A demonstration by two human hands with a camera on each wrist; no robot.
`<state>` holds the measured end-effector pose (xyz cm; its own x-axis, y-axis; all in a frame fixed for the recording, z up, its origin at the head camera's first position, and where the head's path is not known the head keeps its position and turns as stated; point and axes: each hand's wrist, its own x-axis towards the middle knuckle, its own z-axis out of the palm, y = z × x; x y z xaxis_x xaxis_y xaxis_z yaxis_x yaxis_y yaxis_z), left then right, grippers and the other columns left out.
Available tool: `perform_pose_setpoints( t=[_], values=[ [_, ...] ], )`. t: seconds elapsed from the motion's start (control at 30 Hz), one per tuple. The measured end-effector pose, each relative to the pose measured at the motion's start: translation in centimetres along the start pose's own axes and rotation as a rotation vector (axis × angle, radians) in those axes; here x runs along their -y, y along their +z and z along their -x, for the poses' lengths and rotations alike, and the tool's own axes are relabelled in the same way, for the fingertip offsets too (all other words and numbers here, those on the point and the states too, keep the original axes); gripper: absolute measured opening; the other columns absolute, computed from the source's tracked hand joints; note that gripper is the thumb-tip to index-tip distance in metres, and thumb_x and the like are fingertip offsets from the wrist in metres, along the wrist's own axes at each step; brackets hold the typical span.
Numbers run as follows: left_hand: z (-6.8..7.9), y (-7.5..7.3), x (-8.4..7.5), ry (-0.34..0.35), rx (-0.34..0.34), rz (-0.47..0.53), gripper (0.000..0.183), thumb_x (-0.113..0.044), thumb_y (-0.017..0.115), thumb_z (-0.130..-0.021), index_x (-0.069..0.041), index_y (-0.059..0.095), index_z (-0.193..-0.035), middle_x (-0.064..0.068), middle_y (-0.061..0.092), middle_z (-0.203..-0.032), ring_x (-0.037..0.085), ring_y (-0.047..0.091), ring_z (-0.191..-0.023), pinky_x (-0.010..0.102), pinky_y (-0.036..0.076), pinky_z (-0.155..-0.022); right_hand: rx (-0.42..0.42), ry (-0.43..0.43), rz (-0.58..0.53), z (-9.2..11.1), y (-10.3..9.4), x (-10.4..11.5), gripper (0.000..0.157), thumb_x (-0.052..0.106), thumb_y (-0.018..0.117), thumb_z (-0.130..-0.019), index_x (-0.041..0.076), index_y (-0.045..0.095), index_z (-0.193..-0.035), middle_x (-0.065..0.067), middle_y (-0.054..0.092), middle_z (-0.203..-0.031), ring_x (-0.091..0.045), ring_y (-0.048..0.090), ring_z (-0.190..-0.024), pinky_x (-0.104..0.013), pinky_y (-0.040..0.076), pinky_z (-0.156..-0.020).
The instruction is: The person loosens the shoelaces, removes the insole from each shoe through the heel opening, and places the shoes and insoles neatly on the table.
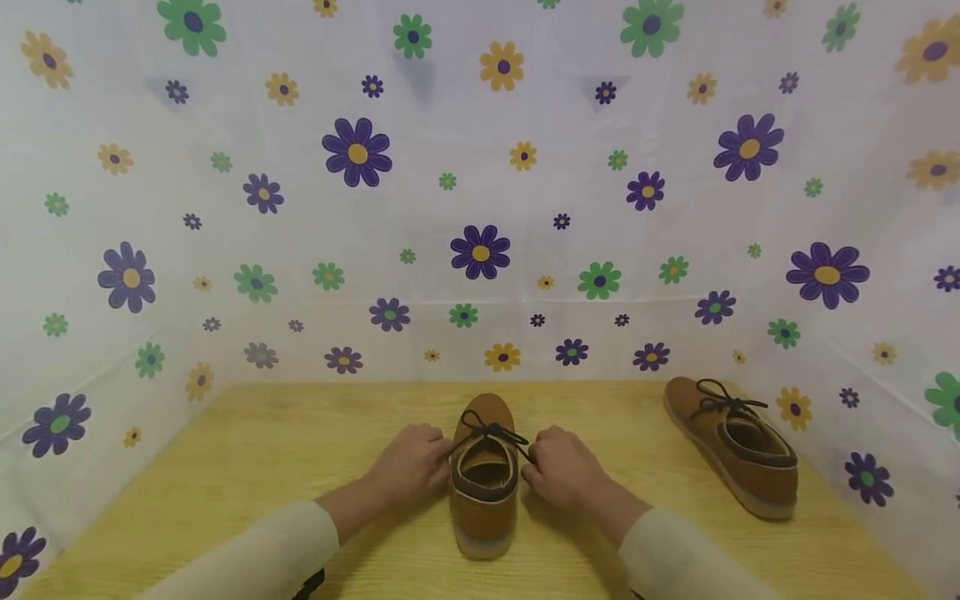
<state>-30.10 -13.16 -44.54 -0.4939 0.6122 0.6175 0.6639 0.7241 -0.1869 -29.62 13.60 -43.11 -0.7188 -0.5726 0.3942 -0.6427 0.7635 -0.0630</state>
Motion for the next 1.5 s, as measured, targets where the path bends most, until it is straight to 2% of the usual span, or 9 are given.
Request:
perform_pose_setpoints(
  t=[0.13, 0.27, 0.5, 0.67, 0.93, 1.1, 1.33, 1.5],
  values=[
    [-0.3, -0.1, 0.0, -0.01, 0.032, -0.008, 0.007, -0.018, 0.063, -0.075, -0.018, 0.056, -0.073, -0.008, 0.041, -0.065, 0.01, 0.041, -0.06, 0.022, 0.027, -0.058, 0.013, -0.001, 0.005, -0.3, -0.4, -0.3, 0.032, 0.017, 0.059, -0.079, 0.017, 0.042, -0.052, 0.006, 0.044, -0.06, -0.012, 0.037, -0.06, -0.027, 0.034, -0.058],
    [-0.3, 0.2, 0.2, -0.026, 0.071, -0.002, 0.007, -0.021, 0.062, -0.077, -0.018, 0.057, -0.074, -0.007, 0.045, -0.065, 0.012, 0.044, -0.061, 0.025, 0.031, -0.059, 0.026, -0.009, -0.007, -0.3, -0.6, -0.3, 0.032, 0.018, 0.06, -0.079, 0.017, 0.043, -0.052, 0.006, 0.044, -0.061, -0.012, 0.039, -0.061, -0.027, 0.035, -0.058],
    [-0.1, 0.5, 0.3, -0.019, 0.048, 0.006, 0.005, -0.022, 0.062, -0.077, -0.019, 0.059, -0.074, -0.007, 0.049, -0.065, 0.012, 0.047, -0.061, 0.029, 0.037, -0.059, 0.009, -0.022, 0.005, -0.4, -0.6, -0.2, 0.033, 0.017, 0.06, -0.078, 0.017, 0.042, -0.051, 0.006, 0.043, -0.059, -0.011, 0.037, -0.059, -0.027, 0.034, -0.057],
    [0.1, 0.5, 0.2, -0.036, 0.092, 0.013, 0.006, -0.024, 0.062, -0.077, -0.018, 0.062, -0.076, -0.006, 0.052, -0.067, 0.013, 0.05, -0.063, 0.03, 0.041, -0.061, 0.037, -0.013, -0.01, -0.3, -0.5, -0.1, 0.032, 0.019, 0.06, -0.078, 0.016, 0.043, -0.051, 0.005, 0.044, -0.06, -0.012, 0.039, -0.06, -0.028, 0.035, -0.058],
    [0.6, 0.1, -0.3, -0.017, 0.046, 0.016, 0.007, -0.021, 0.062, -0.072, -0.018, 0.057, -0.069, -0.009, 0.044, -0.062, 0.012, 0.047, -0.059, 0.028, 0.036, -0.057, 0.074, 0.023, 0.012, 0.2, -0.3, 0.4, 0.032, 0.021, 0.06, -0.078, 0.017, 0.046, -0.049, 0.005, 0.048, -0.061, -0.013, 0.043, -0.062, -0.032, 0.038, -0.06],
    [1.0, -0.4, -0.8, -0.068, 0.138, 0.067, 0.01, -0.019, 0.062, -0.075, -0.019, 0.054, -0.068, -0.01, 0.042, -0.062, 0.012, 0.046, -0.06, 0.028, 0.036, -0.06, 0.095, 0.023, 0.016, 0.5, -0.2, 0.7, 0.034, 0.02, 0.059, -0.078, 0.017, 0.044, -0.048, 0.005, 0.046, -0.061, -0.012, 0.042, -0.06, -0.029, 0.036, -0.057],
    [0.4, -0.4, -0.2, -0.072, 0.231, -0.025, 0.008, -0.021, 0.061, -0.076, -0.017, 0.058, -0.069, -0.005, 0.051, -0.066, 0.015, 0.048, -0.062, 0.03, 0.037, -0.059, 0.074, 0.055, 0.019, -0.1, -0.4, 0.3, 0.035, 0.02, 0.058, -0.079, 0.017, 0.043, -0.048, 0.005, 0.046, -0.06, -0.014, 0.044, -0.06, -0.032, 0.038, -0.058],
    [0.2, -0.6, 0.0, -0.083, 0.289, -0.011, 0.009, -0.023, 0.06, -0.078, -0.018, 0.058, -0.07, -0.005, 0.053, -0.069, 0.014, 0.049, -0.065, 0.03, 0.038, -0.06, 0.106, 0.063, -0.004, -0.3, -0.5, 0.2, 0.034, 0.022, 0.058, -0.08, 0.018, 0.045, -0.049, 0.005, 0.047, -0.061, -0.014, 0.045, -0.063, -0.033, 0.04, -0.061]
  ],
)
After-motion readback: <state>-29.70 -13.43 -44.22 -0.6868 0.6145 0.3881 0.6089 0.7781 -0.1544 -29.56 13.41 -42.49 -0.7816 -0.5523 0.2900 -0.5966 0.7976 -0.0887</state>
